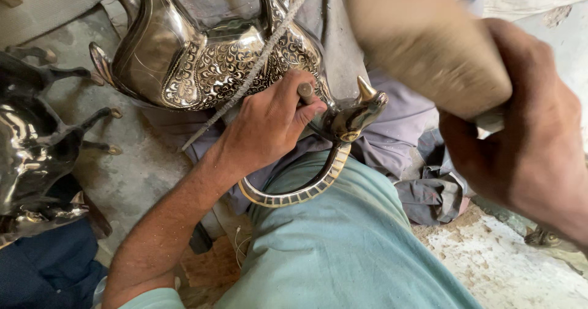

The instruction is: The person uses a chisel and a wooden mallet to carve details into a silver-colored metal ram sculpture. They repeatedly strike the chisel to refine the surface and patterns on the animal's body.

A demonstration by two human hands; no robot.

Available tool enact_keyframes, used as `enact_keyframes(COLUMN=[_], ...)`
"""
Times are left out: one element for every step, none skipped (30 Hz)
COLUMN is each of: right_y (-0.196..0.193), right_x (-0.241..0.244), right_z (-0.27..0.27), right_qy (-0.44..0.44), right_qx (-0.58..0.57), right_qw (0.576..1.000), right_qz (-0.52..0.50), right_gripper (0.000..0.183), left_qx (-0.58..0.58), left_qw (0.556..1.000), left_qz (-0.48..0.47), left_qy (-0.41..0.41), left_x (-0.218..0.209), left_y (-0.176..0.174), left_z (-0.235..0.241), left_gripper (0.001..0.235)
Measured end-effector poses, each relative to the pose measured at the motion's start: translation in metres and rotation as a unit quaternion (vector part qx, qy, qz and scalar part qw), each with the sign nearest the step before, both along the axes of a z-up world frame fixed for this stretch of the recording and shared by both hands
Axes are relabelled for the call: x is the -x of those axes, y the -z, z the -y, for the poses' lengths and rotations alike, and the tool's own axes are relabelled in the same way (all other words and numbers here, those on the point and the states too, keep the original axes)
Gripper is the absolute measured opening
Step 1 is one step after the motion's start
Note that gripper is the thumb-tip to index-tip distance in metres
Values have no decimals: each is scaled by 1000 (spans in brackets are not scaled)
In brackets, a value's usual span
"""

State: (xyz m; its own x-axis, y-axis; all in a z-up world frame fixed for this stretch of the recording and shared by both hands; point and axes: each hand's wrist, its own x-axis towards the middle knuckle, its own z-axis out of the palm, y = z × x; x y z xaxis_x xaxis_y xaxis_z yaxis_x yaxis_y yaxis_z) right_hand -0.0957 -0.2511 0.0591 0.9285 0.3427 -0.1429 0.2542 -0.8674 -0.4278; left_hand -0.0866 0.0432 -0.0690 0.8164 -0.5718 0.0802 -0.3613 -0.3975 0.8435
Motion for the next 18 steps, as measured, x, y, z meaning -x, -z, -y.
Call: enact_keyframes(right_y=[0,-1,-2,-3,-3,-3,-3,-3,-3,-3,-3,-3,-4,-5,-5,-7,-6,-7], right_x=[1,0,0,-1,-2,-4,-5,-6,-6,-5,-4,-4,-4,-3,-2,0,2,3], right_z=[-3,-4,-5,-4,-4,-3,-2,-2,-1,0,1,1,1,1,1,2,2,3], right_qy=[-15,-22,-27,-23,-38,-53,-87,-106,-125,-128,-131,-137,-143,-128,-113,-74,-70,-67], right_qx=[73,95,117,88,93,97,135,159,182,191,200,208,217,178,139,52,57,62], right_qw=[996,993,989,992,991,989,980,973,966,963,960,956,952,964,974,990,991,992], right_qz=[42,62,83,85,94,102,117,126,136,142,147,154,161,149,137,104,98,92], right_gripper=[73,72,70,66,61,57,52,50,47,47,46,45,44,45,45,47,50,53], left_qx=[-14,-27,-41,-28,-16,-4,-10,-16,-21,-10,2,13,3,-7,-17,-7,2,12], left_qw=[1000,999,998,999,1000,1000,1000,999,998,1000,1000,999,1000,999,998,999,1000,999], left_qz=[12,22,33,14,-5,-25,2,30,57,26,-5,-35,-3,29,61,31,1,-28], left_qy=[8,15,23,18,13,8,11,13,16,14,13,7,11,12,14,14,13,13], left_x=[0,0,1,1,1,1,1,0,0,-1,-1,0,-1,-2,-2,-1,-1,0], left_y=[1,2,3,3,3,3,2,2,1,1,0,-1,-1,-1,-1,-1,0,1], left_z=[0,0,0,0,0,-1,-1,-1,-1,0,-1,-1,0,0,-1,0,0,0], left_gripper=[33,30,28,30,33,35,33,30,28,30,32,33,31,29,28,27,27,27])
